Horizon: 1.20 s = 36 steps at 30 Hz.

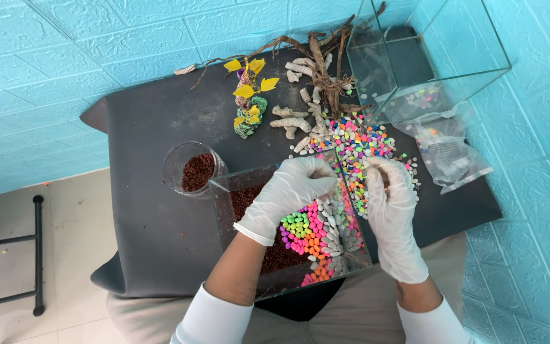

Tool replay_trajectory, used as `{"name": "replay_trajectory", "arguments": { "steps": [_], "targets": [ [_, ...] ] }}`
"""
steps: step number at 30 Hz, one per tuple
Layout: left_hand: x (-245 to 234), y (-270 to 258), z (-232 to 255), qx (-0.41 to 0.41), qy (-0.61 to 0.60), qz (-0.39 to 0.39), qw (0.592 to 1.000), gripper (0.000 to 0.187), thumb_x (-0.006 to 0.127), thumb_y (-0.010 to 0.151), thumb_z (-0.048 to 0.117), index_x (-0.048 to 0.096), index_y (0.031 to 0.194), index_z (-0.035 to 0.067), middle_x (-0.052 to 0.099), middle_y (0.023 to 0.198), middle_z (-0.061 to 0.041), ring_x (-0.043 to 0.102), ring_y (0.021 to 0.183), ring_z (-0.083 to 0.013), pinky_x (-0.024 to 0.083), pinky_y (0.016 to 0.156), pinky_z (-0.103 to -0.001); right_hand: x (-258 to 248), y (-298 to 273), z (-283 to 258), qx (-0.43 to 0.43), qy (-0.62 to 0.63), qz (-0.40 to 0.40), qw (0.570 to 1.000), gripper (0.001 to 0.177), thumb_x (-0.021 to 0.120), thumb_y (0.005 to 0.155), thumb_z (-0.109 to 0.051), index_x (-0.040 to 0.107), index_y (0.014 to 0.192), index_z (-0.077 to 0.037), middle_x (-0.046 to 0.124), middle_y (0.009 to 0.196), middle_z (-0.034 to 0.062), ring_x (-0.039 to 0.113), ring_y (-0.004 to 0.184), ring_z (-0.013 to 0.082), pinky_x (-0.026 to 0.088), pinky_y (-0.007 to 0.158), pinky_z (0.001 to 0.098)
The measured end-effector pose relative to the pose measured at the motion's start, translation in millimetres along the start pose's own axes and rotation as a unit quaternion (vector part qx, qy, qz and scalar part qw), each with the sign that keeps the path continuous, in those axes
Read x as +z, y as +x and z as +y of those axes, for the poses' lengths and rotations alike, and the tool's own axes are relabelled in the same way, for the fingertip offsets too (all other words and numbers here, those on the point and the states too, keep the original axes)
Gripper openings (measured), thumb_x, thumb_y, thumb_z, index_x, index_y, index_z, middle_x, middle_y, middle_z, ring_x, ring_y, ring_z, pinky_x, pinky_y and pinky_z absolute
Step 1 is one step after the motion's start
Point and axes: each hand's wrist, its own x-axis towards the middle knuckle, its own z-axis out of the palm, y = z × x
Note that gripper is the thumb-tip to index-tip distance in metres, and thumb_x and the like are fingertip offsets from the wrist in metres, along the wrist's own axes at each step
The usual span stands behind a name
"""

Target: Arranging colorful pebbles and brown substrate inside a glass container to create a decorative display.

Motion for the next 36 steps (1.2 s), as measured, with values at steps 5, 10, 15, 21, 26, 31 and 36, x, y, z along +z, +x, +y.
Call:
{"name": "replay_trajectory", "arguments": {
  "steps": [5,10,15,21,26,31,36],
  "targets": [
    [13,19,-34,0.097,0.491,0.102,0.86,0.008,0.066,0.089,0.027,0.068,0.088,0.019,0.07,0.069,-0.003,0.068,0.061,-0.0221,0.053,0.051,-0.036,3,-25,85,0.089,-0.05,0.014,0.995,0.021,0.066,0.104,-0.002,0.068,0.124,-0.004,0.064,0.098,0.0124,0.065,0.084,0.0257,0.051,0.074,0.0337],
    [38,42,-84,0.223,0.613,0.192,0.733,0.011,0.064,0.094,0.016,0.065,0.085,0.011,0.063,0.057,-0.003,0.058,0.041,-0.0213,0.046,0.036,-0.036,7,-33,108,0.117,-0.064,0.003,0.991,0.025,0.07,0.101,-0.002,0.066,0.126,-0.003,0.065,0.1,0.0171,0.067,0.085,0.0358,0.053,0.072,0.0356],
    [29,40,-91,0.217,0.649,0.194,0.703,0.008,0.062,0.085,0.007,0.064,0.081,0.013,0.068,0.064,-0.005,0.063,0.045,-0.0222,0.048,0.039,-0.035,6,-35,126,0.16,-0.063,0.001,0.985,0.03,0.071,0.101,-0.008,0.066,0.13,-0.011,0.066,0.103,0.0125,0.067,0.084,0.0337,0.054,0.068,0.0345],
    [30,42,-100,0.209,0.643,0.203,0.709,0.005,0.062,0.085,0.007,0.064,0.085,0.012,0.066,0.06,-0.004,0.063,0.045,-0.0223,0.048,0.037,-0.037,5,-40,129,0.177,-0.048,0.011,0.983,0.03,0.071,0.1,-0.006,0.066,0.129,-0.01,0.066,0.103,0.0132,0.067,0.083,0.0349,0.056,0.067,0.0368],
    [28,36,-92,0.232,0.653,0.183,0.697,0.005,0.062,0.085,0.007,0.062,0.085,0.011,0.065,0.063,-0.005,0.061,0.044,-0.0221,0.048,0.038,-0.036,3,-38,131,0.153,-0.07,0.011,0.986,0.029,0.071,0.1,-0.008,0.067,0.129,-0.012,0.066,0.102,0.0101,0.067,0.084,0.03,0.054,0.068,0.0337],
    [27,31,-86,0.237,0.614,0.145,0.739,0.007,0.062,0.083,0.008,0.063,0.078,0.013,0.067,0.066,-0.006,0.063,0.051,-0.0247,0.048,0.043,-0.038,-18,-29,129,0.108,-0.152,0.033,0.982,0.025,0.07,0.096,-0.002,0.071,0.12,-0.011,0.061,0.105,0.0138,0.063,0.091,0.0337,0.053,0.079,0.0368],
    [27,36,-90,0.237,0.625,0.166,0.725,0.009,0.062,0.08,0.002,0.063,0.077,0.01,0.066,0.064,-0.008,0.06,0.043,-0.023,0.047,0.038,-0.038,-65,-26,209,0.056,-0.331,0.003,0.942,0.023,0.07,0.093,-0.002,0.077,0.114,-0.009,0.066,0.108,0.0168,0.063,0.102,0.0404,0.05,0.094,0.042]
  ]
}}
